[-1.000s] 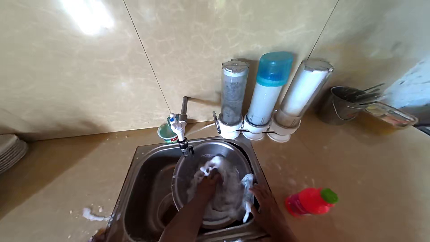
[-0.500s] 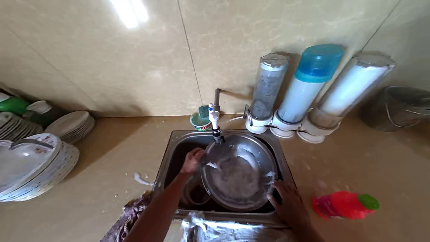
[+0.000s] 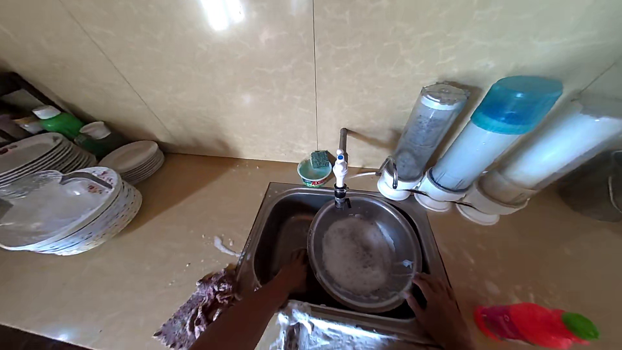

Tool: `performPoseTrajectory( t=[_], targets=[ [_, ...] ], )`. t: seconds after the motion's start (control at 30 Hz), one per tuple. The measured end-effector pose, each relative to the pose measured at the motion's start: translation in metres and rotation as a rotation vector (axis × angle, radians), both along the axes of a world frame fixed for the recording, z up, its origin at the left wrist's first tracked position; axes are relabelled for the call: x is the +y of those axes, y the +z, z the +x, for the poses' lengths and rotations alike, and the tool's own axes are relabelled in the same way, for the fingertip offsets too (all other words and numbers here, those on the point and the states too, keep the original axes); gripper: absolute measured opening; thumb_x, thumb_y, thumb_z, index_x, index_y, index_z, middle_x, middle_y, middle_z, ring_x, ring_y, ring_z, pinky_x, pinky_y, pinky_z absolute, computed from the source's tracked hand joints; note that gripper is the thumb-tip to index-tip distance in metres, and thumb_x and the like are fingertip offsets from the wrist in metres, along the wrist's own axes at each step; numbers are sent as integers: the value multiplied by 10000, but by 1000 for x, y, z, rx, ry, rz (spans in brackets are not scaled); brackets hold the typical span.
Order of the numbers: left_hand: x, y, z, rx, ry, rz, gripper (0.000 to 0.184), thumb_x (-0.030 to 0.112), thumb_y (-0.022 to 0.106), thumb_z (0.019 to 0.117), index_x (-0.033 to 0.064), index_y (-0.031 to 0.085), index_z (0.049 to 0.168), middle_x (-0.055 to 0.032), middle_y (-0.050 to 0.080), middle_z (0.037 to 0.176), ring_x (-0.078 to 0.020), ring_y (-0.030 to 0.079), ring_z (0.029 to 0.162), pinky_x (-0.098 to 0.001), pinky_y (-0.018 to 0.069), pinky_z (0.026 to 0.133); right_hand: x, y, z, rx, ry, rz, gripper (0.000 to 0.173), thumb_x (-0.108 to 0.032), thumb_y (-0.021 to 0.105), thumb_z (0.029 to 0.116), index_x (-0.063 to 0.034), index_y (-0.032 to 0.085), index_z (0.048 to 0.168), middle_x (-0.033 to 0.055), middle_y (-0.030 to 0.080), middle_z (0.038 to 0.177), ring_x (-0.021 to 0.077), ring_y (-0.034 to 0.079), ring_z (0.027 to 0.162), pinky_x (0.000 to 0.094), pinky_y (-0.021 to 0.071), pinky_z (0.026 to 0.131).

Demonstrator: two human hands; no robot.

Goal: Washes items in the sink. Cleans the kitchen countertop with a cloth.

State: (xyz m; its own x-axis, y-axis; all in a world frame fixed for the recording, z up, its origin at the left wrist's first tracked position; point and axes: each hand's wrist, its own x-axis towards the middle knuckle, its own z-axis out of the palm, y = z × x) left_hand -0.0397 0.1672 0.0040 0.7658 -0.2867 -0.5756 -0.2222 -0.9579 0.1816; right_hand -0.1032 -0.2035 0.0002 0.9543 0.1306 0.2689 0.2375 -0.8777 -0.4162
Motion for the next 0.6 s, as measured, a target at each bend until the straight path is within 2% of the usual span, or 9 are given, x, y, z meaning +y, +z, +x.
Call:
performPoseTrajectory(
  t=[0.07, 0.13, 0.17, 0.2, 0.27, 0.33, 0.4, 0.5, 0.6],
  targets=[
    [-4, -6, 3, 81, -85, 54, 862, 493, 662, 940, 101, 293, 1613, -207, 120, 1704, -443, 35, 1569, -663, 62, 1220, 0, 2, 0, 11, -1, -7, 444, -324, 647, 883, 53, 734, 1100, 260, 674, 1253, 502, 596, 1223, 674, 406, 1044],
    [-8, -4, 10, 193, -92, 150, 961, 479, 753, 883, 110, 264, 1622, -190, 25, 1717, -428, -42, 1574, -661, 22, 1222, 0, 1, 0, 4, -5, -13, 443, -326, 641, 882, 53, 735, 1090, 258, 679, 1246, 494, 605, 1217, 668, 411, 1041],
    [-8, -4, 12, 199, -118, 179, 954, 460, 772, 873, 112, 285, 1616, -192, 26, 1717, -424, -36, 1575, -648, 32, 1230, 0, 2, 1, 2, -7, -11, 442, -326, 641, 886, 56, 733, 1088, 258, 679, 1247, 494, 605, 1217, 667, 413, 1038],
    [-3, -4, 10, 165, -155, 174, 876, 383, 762, 896, 110, 322, 1603, -208, 63, 1710, -428, -1, 1575, -640, 55, 1232, 0, 2, 1, 6, -6, -7, 439, -321, 643, 889, 60, 732, 1088, 260, 677, 1250, 499, 601, 1218, 670, 413, 1035],
    [13, -9, 3, 37, -241, 132, 622, 133, 598, 1006, 98, 372, 1584, -264, 147, 1683, -457, 86, 1564, -647, 110, 1223, 1, 2, 1, 5, -6, -10, 440, -326, 642, 889, 57, 735, 1084, 258, 681, 1241, 501, 607, 1203, 673, 419, 1025],
    [17, -8, 6, 6, -311, 157, 554, 30, 493, 1040, 85, 375, 1579, -282, 182, 1667, -471, 130, 1553, -664, 133, 1212, 2, 1, 1, -2, -13, -18, 443, -332, 637, 881, 52, 738, 1079, 254, 686, 1232, 497, 616, 1192, 670, 423, 1021],
    [22, -8, 10, 4, -398, 145, 541, 21, 520, 1024, 82, 419, 1553, -291, 259, 1638, -488, 208, 1527, -695, 143, 1195, 0, 4, 1, 41, -9, -10, 434, -312, 665, 890, 62, 730, 1102, 268, 669, 1257, 505, 594, 1221, 675, 403, 1048],
    [22, -7, 4, 9, -494, 84, 447, 57, 476, 1050, 64, 503, 1496, -279, 360, 1597, -482, 271, 1508, -674, 160, 1210, 1, 6, 2, 58, -2, -18, 443, -322, 660, 897, 63, 728, 1105, 274, 665, 1261, 508, 587, 1230, 672, 395, 1054],
    [11, 2, 2, 146, -308, 72, 412, 127, 545, 1038, 55, 550, 1443, -258, 463, 1526, -488, 405, 1424, -660, 348, 1134, 1, 9, 1, 91, -12, -15, 423, -301, 682, 903, 65, 729, 1108, 278, 659, 1269, 506, 574, 1248, 660, 381, 1078]
  ],
)
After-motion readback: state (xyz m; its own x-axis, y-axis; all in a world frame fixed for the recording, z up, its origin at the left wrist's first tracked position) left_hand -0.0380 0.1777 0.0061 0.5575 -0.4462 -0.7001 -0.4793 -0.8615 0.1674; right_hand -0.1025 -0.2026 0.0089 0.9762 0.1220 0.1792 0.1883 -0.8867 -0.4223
